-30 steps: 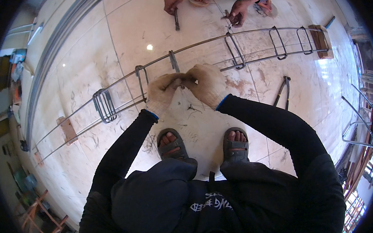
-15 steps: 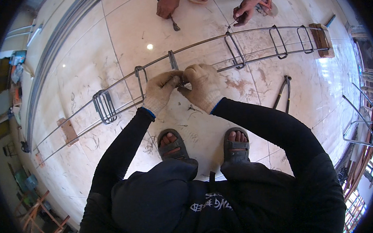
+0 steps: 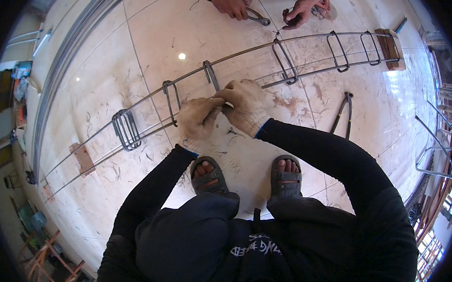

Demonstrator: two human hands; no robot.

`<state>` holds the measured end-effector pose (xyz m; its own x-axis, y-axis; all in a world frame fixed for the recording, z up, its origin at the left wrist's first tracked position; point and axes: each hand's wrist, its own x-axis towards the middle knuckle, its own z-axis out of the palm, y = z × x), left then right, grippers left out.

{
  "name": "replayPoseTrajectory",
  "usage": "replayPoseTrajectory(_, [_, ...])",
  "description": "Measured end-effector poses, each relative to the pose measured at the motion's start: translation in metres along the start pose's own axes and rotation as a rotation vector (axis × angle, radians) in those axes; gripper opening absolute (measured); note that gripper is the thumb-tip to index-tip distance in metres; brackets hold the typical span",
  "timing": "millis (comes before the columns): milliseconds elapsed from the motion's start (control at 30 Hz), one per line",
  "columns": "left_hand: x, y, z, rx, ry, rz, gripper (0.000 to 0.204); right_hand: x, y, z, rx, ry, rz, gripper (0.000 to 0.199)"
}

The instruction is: The person assembles a metal frame structure on the floor by hand, using pliers to bend and secure wire ties at multiple joints. A second person assists by holding and adjusting parts of the frame. The task involves repeated bending and fastening of wire connections along the frame's length.

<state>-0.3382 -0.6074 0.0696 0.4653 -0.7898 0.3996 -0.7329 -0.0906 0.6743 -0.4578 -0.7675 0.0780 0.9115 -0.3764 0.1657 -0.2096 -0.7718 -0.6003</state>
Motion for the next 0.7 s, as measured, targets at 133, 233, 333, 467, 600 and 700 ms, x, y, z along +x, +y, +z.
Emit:
replayPoseTrajectory(133, [-0.006,0.0,0.008,-0.015,0.068,-0.079,0.014,-0.002,0.007,0.006,0.028,0.034,-0.014,0.019])
replayPoseTrajectory(233, [-0.009,0.01,0.004,0.128,0.044,-0.162,0.018,-0.002,0.008,0.006,0.038,0.021,-0.003,0.015])
replayPoseTrajectory(333, [-0.025,0.009,0.011,0.056,0.107,-0.359,0.018,-0.004,0.006,0.007,0.051,0.021,-0.006,0.012])
replayPoseTrajectory(467, [-0.004,0.016,0.008,-0.101,0.07,-0.586,0.02,-0.009,0.015,0.015,0.079,0.105,-0.058,0.014])
replayPoseTrajectory(600, [0.014,-0.001,0.0,-0.375,-0.054,-0.784,0.026,-0.01,0.012,0.016,0.043,0.109,-0.065,0.017])
replayPoseTrajectory(700, [0.017,-0.015,-0.002,-0.407,-0.123,-0.816,0.026,-0.008,0.009,0.013,0.079,0.052,0.046,0.018])
